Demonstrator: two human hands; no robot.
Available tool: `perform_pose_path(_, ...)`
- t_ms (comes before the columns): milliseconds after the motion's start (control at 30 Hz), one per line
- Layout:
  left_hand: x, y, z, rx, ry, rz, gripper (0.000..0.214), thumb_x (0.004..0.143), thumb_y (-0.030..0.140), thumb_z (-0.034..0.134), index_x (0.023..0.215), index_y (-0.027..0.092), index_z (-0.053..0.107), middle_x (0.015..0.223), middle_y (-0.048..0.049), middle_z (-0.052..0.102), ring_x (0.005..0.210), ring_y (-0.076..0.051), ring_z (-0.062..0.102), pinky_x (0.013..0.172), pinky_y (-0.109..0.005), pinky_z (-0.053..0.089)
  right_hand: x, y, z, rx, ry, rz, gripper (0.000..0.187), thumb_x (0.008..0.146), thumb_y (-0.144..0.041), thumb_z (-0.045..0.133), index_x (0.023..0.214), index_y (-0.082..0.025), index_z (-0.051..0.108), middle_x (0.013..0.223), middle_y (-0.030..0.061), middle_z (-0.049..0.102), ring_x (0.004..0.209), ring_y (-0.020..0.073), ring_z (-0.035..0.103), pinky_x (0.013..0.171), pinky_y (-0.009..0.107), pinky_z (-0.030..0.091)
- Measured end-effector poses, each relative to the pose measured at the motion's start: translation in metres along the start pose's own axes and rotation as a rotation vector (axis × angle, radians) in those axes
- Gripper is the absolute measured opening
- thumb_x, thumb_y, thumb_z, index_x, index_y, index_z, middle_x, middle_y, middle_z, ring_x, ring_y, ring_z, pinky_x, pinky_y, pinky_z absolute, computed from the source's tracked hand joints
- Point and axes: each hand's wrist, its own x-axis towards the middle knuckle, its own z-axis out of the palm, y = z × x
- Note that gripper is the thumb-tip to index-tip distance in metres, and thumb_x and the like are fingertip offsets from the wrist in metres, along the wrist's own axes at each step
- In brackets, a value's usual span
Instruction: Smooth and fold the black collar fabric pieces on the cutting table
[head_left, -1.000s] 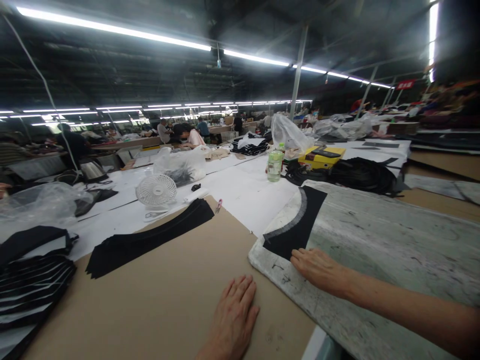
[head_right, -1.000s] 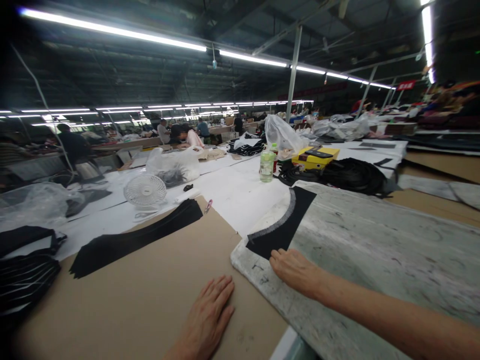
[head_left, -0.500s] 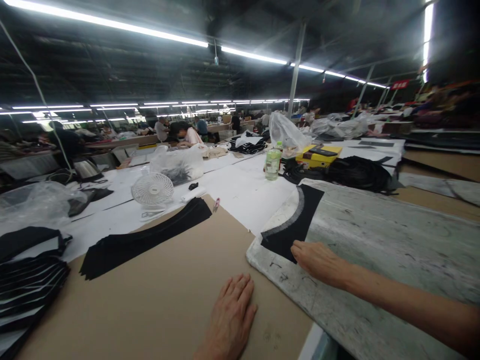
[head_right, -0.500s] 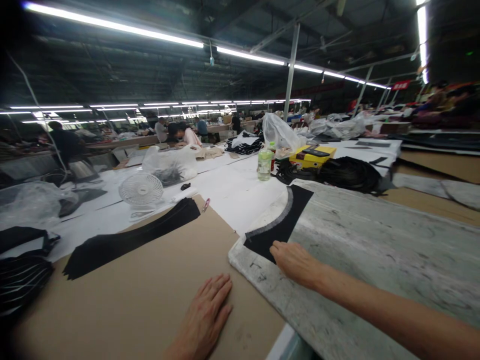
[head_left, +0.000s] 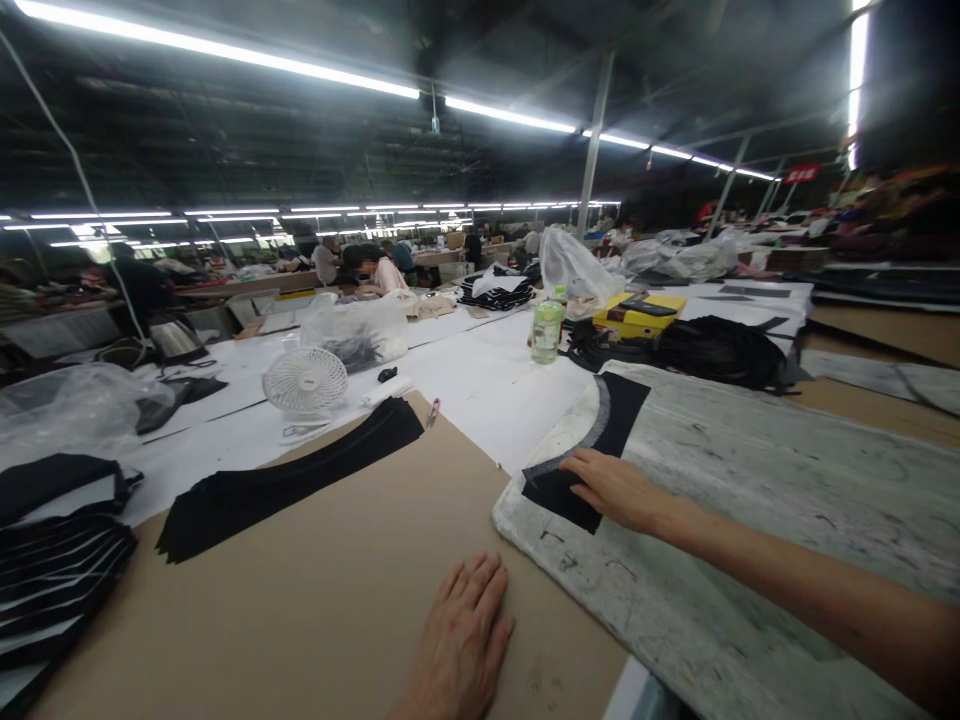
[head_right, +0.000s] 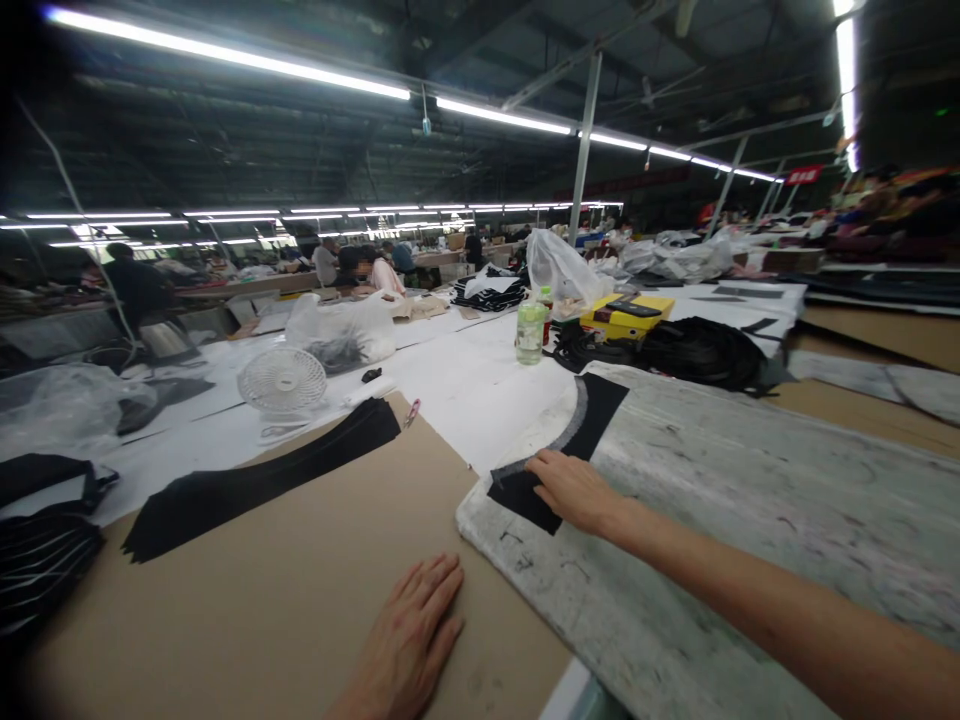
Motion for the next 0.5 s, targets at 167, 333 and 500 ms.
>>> perform_pose_path(167, -0.001, -0.005, 0.010, 0.059, 0.125, 0.068, 0.041, 0.093, 0.033, 0.049, 0.132, 0.020, 0.050, 0.135, -0.0046, 0.058, 0.122, -0.017, 0.055, 0.102, -0.031, 0.048, 0.011, 0.052, 0.005, -0.015, -0.011, 0.249, 0.028, 0.092, -0.031, 0.056, 0.116, -0.017, 0.057, 0.115, 0.0077, 0.058, 0.100, 0.0215, 0.058, 0.084, 0.040, 0.049)
perform_pose_path(333, 0.002, -0.013, 0.022, 0.129, 0.277, 0.168, 0.038, 0.093, 0.037, 0.049, 0.125, 0.018, 0.056, 0.126, -0.0036, 0.065, 0.115, -0.016, 0.060, 0.097, -0.025, 0.050, 0.008, 0.126, 0.008, -0.015, -0.028, 0.538, 0.031, 0.093, -0.036, 0.057, 0.118, -0.017, 0.057, 0.118, 0.0082, 0.058, 0.101, 0.0215, 0.059, 0.086, 0.043, 0.051)
perform_pose_path(500, 0.004, -0.027, 0.038, 0.176, 0.390, 0.242, 0.036, 0.094, 0.035, 0.043, 0.123, 0.020, 0.058, 0.120, -0.0021, 0.068, 0.108, -0.014, 0.063, 0.093, -0.022, 0.050, 0.006, 0.173, 0.016, 0.006, -0.018, 0.707, 0.031, 0.093, -0.036, 0.057, 0.118, -0.017, 0.057, 0.119, 0.0084, 0.058, 0.101, 0.0212, 0.059, 0.085, 0.042, 0.051)
